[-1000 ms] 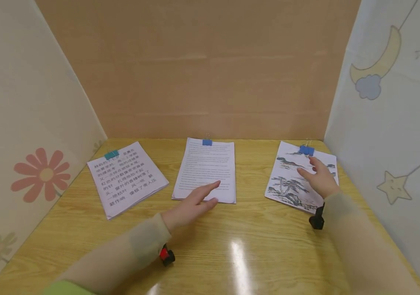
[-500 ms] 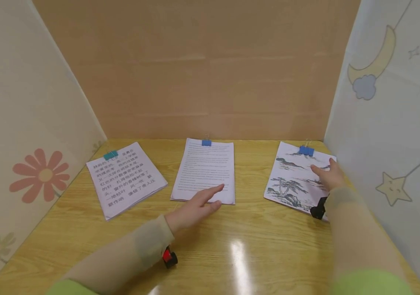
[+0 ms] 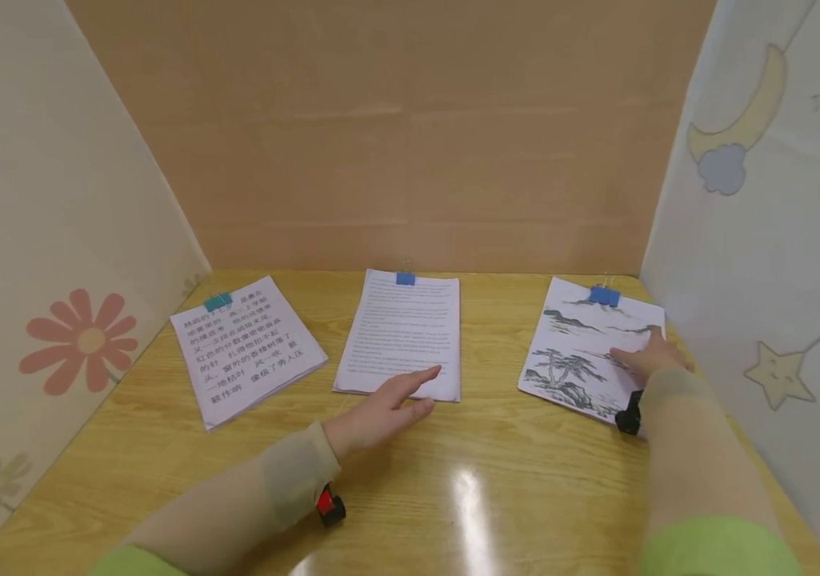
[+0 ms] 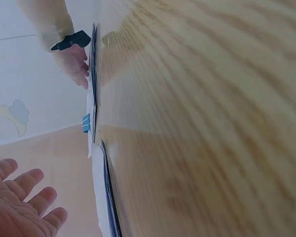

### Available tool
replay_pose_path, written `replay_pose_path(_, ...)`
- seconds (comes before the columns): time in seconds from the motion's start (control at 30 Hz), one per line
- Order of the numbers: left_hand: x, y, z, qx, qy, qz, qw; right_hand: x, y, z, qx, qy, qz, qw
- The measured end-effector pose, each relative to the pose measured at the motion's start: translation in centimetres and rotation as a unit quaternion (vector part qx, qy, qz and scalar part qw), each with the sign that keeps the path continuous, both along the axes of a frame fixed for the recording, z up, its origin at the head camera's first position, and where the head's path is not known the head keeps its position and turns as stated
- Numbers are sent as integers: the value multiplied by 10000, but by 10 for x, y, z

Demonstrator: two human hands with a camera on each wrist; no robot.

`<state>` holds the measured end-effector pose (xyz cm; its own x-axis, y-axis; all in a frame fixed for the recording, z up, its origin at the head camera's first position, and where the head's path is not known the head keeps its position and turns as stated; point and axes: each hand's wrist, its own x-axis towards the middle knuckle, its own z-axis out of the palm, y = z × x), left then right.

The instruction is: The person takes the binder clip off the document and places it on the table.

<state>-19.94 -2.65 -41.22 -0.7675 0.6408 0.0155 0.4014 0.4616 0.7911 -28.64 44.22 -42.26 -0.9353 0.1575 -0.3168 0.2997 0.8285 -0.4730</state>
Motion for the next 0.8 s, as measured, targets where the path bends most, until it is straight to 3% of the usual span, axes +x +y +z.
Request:
replay_pose_path(0.17,-3,0,-3,-25,-7,-30,10000,0,1,-3,795,-118,459,9957)
replay_pose_path(0.33,-4,-1,-3,43,-14,31,10000,-5,-2,-8,1489,-123,653,9866)
replay_pose_path(0.5,-5,-1,-2,67,-48,66,9999,-2,-13,-17,1683,93,693,9833)
replay_pose_path(0.8,-8,7,1,84,-245,216,9994,22,-43,-21,2140,414,1180,9688)
